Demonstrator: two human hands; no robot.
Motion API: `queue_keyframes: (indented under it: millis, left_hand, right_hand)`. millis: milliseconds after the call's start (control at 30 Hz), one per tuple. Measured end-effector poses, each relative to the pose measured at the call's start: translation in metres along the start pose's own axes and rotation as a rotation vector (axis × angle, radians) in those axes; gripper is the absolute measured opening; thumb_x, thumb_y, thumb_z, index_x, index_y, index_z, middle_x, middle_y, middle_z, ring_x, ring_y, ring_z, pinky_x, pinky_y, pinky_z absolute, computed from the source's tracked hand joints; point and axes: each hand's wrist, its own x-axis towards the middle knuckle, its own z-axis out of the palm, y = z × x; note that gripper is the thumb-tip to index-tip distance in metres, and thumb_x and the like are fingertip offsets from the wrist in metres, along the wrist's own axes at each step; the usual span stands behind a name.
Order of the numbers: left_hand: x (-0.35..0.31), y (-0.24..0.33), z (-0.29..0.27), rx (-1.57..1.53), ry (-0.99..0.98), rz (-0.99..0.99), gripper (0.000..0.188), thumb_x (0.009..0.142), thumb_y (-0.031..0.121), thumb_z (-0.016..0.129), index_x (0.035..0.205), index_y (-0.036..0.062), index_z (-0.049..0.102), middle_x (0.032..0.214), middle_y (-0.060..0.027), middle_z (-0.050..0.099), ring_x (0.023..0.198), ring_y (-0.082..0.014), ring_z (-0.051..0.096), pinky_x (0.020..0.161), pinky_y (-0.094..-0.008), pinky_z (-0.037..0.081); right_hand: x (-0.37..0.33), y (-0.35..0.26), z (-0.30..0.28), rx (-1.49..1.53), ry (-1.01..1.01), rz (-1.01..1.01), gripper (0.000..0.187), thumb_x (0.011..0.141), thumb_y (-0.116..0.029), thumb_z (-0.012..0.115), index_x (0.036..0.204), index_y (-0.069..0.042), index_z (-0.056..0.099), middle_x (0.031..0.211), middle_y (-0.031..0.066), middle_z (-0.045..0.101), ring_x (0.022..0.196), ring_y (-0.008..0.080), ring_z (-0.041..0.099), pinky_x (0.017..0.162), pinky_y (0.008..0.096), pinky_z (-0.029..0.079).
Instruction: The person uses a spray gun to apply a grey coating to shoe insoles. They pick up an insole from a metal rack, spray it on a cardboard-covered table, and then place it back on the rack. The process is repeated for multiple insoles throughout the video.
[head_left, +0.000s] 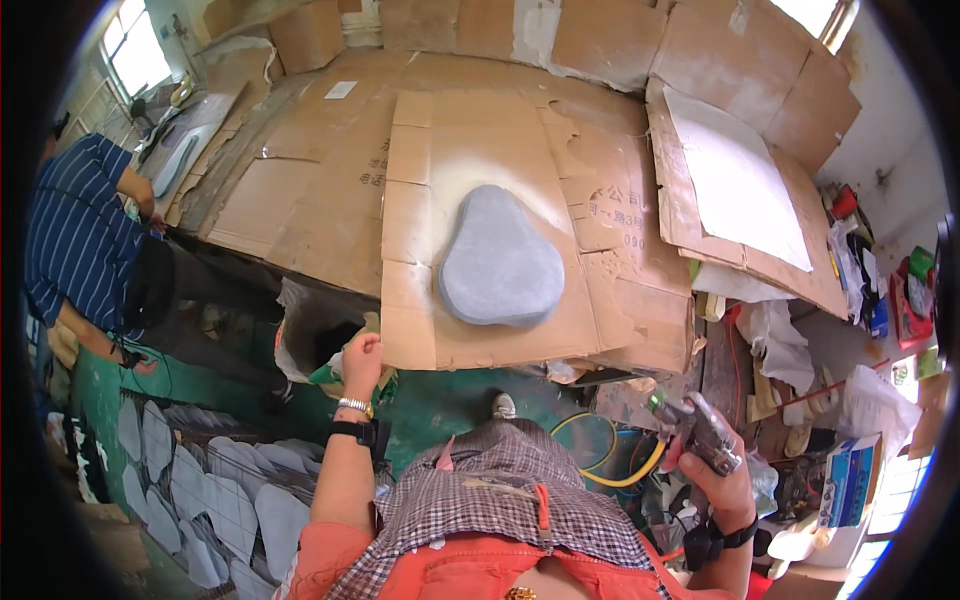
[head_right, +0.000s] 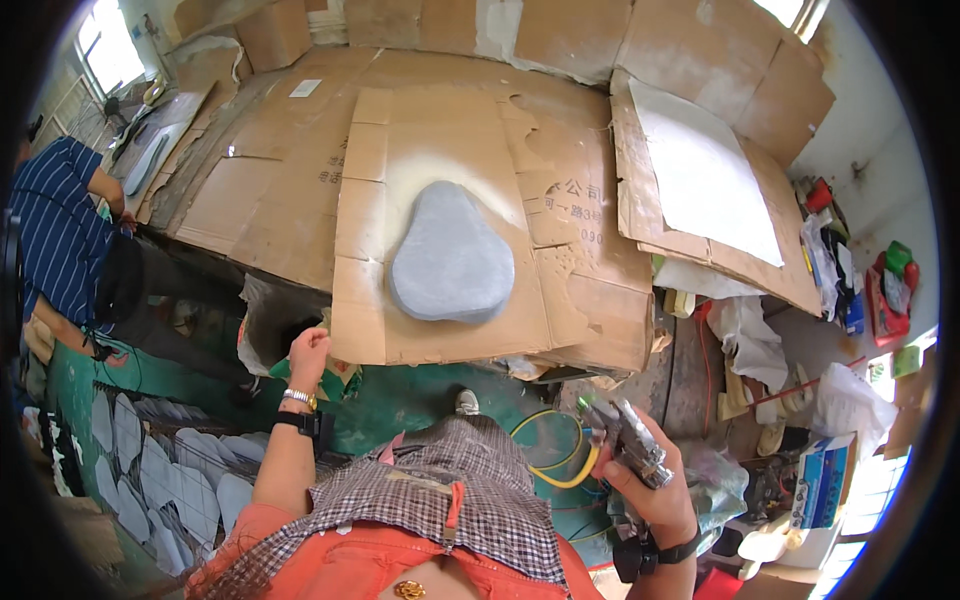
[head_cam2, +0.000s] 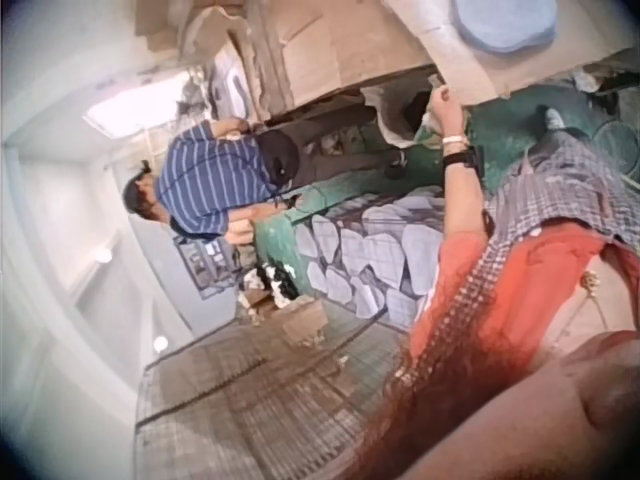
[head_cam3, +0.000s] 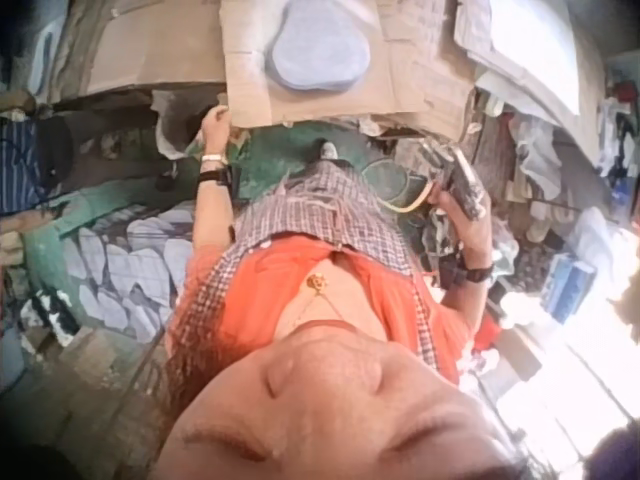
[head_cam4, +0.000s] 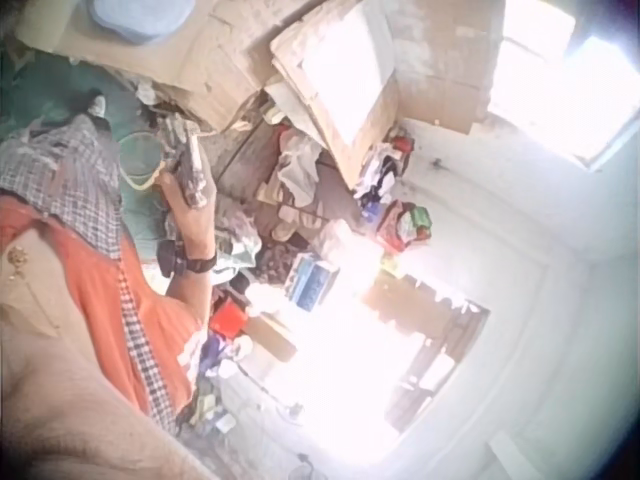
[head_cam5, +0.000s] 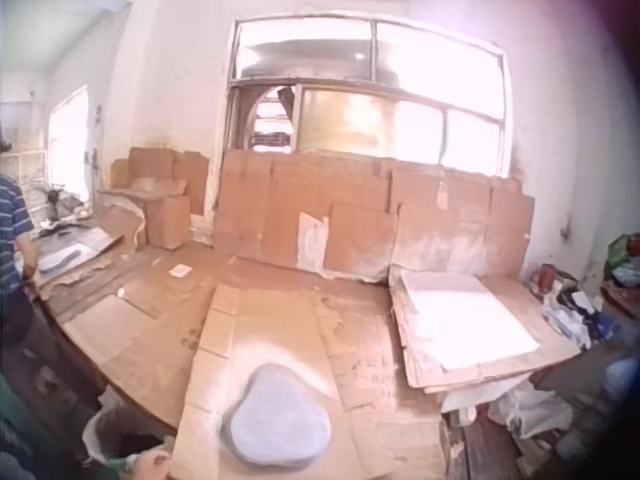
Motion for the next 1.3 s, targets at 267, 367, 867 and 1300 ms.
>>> queue_keyframes:
  millis: [267,367,867,1300]
  left_hand:
    - [0.029,0.044,0.073,0.134,-0.044,0.090,0.016,0.078,0.007,0.062,0.092,0.0016,0.066,0.080,-0.0110,0.067,0.074,-0.0178,0.064,0.068,-0.0296,0.050]
    - [0.040,0.050,0.096,0.178,-0.093,0.056,0.018,0.077,0.008,0.060,0.093,0.0030,0.066,0.081,-0.0122,0.067,0.076,-0.0222,0.065,0.070,-0.0323,0.051]
    - [0.057,0.079,0.156,0.674,-0.114,-0.003,0.037,0.079,0.020,0.066,0.114,0.0086,0.059,0.109,-0.0143,0.062,0.100,-0.0328,0.060,0.084,-0.0431,0.049]
    - [0.064,0.088,0.165,0.239,0.032,-0.165,0.019,0.071,0.008,0.065,0.090,0.0033,0.068,0.092,-0.0119,0.067,0.082,-0.0260,0.065,0.072,-0.0373,0.051]
  right_hand:
    - [0.034,-0.008,-0.004,-0.014,0.027,-0.051,0.069,0.077,-0.014,0.071,0.136,0.000,0.039,0.091,0.0061,0.059,0.077,0.0131,0.056,0.074,0.0277,0.047]
    - [0.021,0.001,-0.024,-0.160,-0.079,0.095,0.067,0.078,-0.012,0.072,0.135,0.000,0.041,0.093,0.0054,0.059,0.078,0.0117,0.054,0.076,0.0274,0.047]
    - [0.037,0.015,-0.033,0.075,0.065,-0.039,0.067,0.075,-0.003,0.069,0.135,0.000,0.040,0.100,0.0118,0.060,0.076,0.0147,0.058,0.072,0.0292,0.048]
    - [0.038,0.018,-0.030,0.070,0.044,-0.014,0.069,0.074,-0.013,0.072,0.133,0.003,0.039,0.082,0.0098,0.061,0.072,0.0160,0.059,0.067,0.0278,0.047]
